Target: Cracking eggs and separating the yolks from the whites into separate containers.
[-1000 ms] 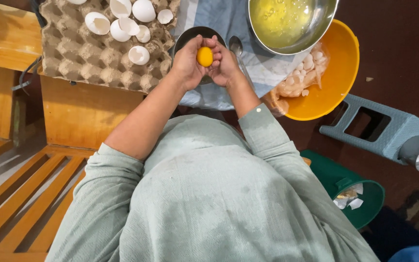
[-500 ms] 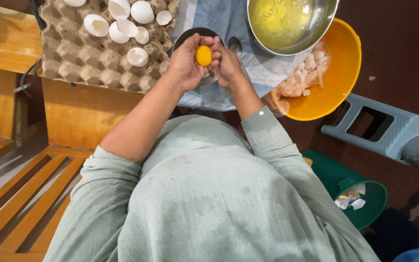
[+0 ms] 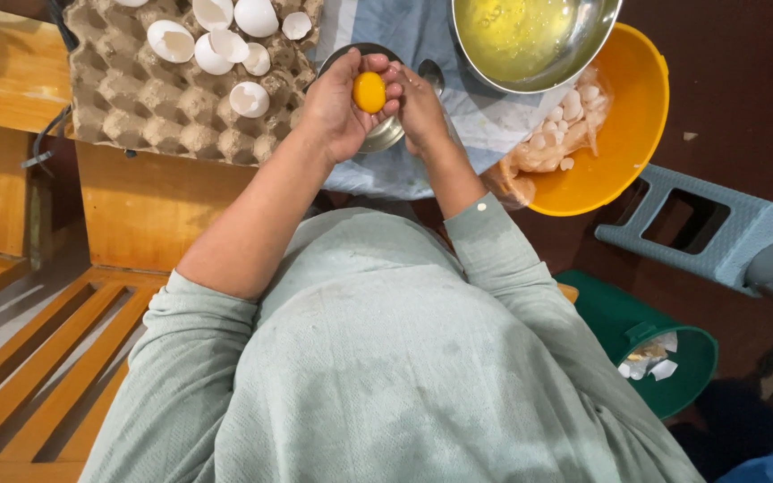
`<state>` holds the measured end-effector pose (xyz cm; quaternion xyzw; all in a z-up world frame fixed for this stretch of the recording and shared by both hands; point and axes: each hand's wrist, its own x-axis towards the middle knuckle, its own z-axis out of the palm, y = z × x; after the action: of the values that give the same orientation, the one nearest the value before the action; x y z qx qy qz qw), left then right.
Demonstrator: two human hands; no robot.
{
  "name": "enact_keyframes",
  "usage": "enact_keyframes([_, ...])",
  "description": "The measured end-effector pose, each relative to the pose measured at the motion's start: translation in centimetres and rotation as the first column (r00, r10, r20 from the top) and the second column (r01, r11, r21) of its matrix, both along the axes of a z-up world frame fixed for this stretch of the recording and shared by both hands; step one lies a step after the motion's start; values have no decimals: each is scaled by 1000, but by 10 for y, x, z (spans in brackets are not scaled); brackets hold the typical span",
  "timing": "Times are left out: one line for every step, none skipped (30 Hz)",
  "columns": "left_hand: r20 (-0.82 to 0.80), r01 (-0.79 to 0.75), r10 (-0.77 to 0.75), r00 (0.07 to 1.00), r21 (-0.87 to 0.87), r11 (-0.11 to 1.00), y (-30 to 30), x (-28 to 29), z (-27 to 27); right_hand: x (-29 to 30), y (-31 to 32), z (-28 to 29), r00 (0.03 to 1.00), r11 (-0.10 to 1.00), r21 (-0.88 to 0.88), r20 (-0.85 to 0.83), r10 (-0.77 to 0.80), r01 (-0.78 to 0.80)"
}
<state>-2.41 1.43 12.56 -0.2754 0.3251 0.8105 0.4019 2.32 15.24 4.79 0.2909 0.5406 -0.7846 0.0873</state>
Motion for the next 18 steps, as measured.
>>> enact_keyframes([-1, 0, 0, 1000, 1, 1000, 0, 0, 2, 1, 0, -4, 1000, 1000, 1, -1, 0, 0])
enact_keyframes([-4, -6, 6, 1000, 1, 1000, 0, 0, 3, 1, 0, -8, 1000, 999, 54, -2, 8, -8])
enact_keyframes([-5, -11, 11, 1000, 0, 1000, 0, 1, 4, 2, -1, -12, 1000, 994, 106, -1, 15, -15])
enact_keyframes([-5, -12, 12, 1000, 0, 1000, -1, 1, 7, 3, -3, -13, 1000, 994, 106, -1, 16, -16])
enact_keyframes([-30, -2, 2, 1000, -14, 1000, -2, 2, 10, 4, -4, -14, 1000, 997, 81, 0, 14, -14])
enact_keyframes([-55, 7, -9, 998, -28, 1000, -2, 2, 12, 4, -6, -14, 1000, 998, 56, 1, 11, -11])
enact_keyframes([-56, 7, -9, 998, -27, 1000, -1, 3, 9, 4, -8, -11, 1000, 998, 57, 0, 11, -11])
enact_keyframes([-30, -8, 5, 1000, -98, 995, 0, 4, 5, 3, -11, -7, 992, 991, -98, 88, -86, 95])
enact_keyframes([-4, -21, 21, 1000, -170, 985, 1, 4, 1, 2, -14, -4, 967, 948, -239, 191, -167, 211])
enact_keyframes([-4, -21, 21, 1000, -170, 985, 1, 6, -4, 3, -12, -10, 967, 948, -239, 190, -167, 210])
enact_keyframes([-59, -4, -9, 998, -216, 976, 0, 8, -10, 4, -10, -17, 980, 902, -405, 183, -83, 152])
enact_keyframes([-112, 10, -41, 993, -263, 965, 0, 10, -16, 5, -8, -24, 987, 825, -558, 161, -2, 93])
enact_keyframes([-112, 10, -41, 993, -264, 965, 0, 10, -13, 5, -9, -24, 987, 824, -559, 161, -2, 92])
enact_keyframes([-105, 5, -37, 994, -288, 958, 0, 9, -10, 4, -10, -24, 985, 841, -534, 171, 6, 87])
enact_keyframes([-97, 0, -32, 995, -312, 950, 0, 10, -7, 5, -11, -23, 983, 857, -508, 182, 14, 82])
enact_keyframes([-97, 0, -32, 995, -313, 950, 0, 11, -5, 5, -13, -24, 983, 857, -509, 183, 15, 81])
enact_keyframes([-114, 10, -50, 992, -332, 943, 0, 12, -4, 5, -14, -25, 985, 848, -524, 174, 15, 80])
enact_keyframes([-130, 19, -69, 989, -351, 936, 0, 13, -2, 4, -15, -26, 986, 839, -538, 165, 14, 78])
